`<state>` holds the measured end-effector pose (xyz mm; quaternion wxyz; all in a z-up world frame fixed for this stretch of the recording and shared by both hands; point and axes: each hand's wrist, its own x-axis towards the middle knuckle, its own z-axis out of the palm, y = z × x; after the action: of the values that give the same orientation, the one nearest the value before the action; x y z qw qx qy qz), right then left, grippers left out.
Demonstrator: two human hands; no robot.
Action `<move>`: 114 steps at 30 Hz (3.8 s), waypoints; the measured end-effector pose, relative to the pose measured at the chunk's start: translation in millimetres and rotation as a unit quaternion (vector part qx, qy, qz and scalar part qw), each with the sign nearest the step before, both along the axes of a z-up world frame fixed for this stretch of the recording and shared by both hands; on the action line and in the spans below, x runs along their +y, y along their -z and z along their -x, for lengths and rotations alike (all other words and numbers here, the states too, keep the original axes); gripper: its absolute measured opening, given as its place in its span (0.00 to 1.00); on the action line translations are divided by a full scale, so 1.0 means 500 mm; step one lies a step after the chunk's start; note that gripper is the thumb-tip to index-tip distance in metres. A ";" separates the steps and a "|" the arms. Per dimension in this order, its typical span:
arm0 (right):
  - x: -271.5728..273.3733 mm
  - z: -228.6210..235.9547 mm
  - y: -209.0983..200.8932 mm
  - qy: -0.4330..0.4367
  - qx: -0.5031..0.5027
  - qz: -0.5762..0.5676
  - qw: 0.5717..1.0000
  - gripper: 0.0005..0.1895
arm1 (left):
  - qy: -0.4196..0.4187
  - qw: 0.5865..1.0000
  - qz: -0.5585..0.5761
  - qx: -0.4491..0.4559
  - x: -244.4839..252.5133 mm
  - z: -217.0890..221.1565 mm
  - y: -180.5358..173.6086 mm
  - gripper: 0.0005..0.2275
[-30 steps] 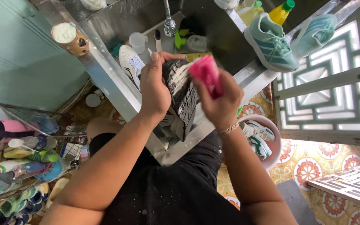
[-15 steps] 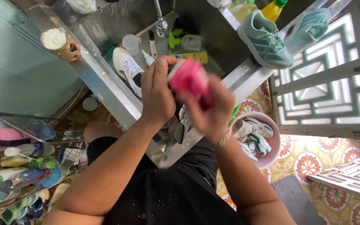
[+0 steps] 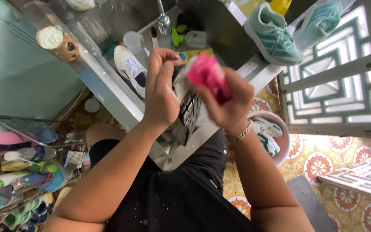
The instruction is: The person rinses a sneaker under a running tap in a sink, then scrubs the sole and upper parts of the shoe using a pink brush. The person handles the shoe and brush directly, scrubbing different sections of the footwear.
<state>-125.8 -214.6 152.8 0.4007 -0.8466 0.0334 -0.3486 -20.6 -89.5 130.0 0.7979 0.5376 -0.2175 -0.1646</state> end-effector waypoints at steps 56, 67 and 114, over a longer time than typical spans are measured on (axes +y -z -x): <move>0.027 0.001 0.082 0.009 -0.071 -0.072 0.995 0.14 | -0.019 0.999 0.007 -0.048 0.010 -0.031 0.035 0.12; 0.005 -0.002 0.137 0.064 -0.015 -0.021 0.998 0.12 | -0.018 0.994 -0.070 -0.084 0.016 -0.036 0.017 0.11; 0.042 -0.001 0.128 0.022 -0.047 -0.079 0.996 0.12 | -0.031 0.996 -0.063 -0.047 0.018 -0.050 0.026 0.11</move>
<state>-125.2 -193.8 88.8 0.4599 -0.7940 0.0605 -0.3929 4.4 -80.7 117.0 0.7562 0.6001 -0.2276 -0.1279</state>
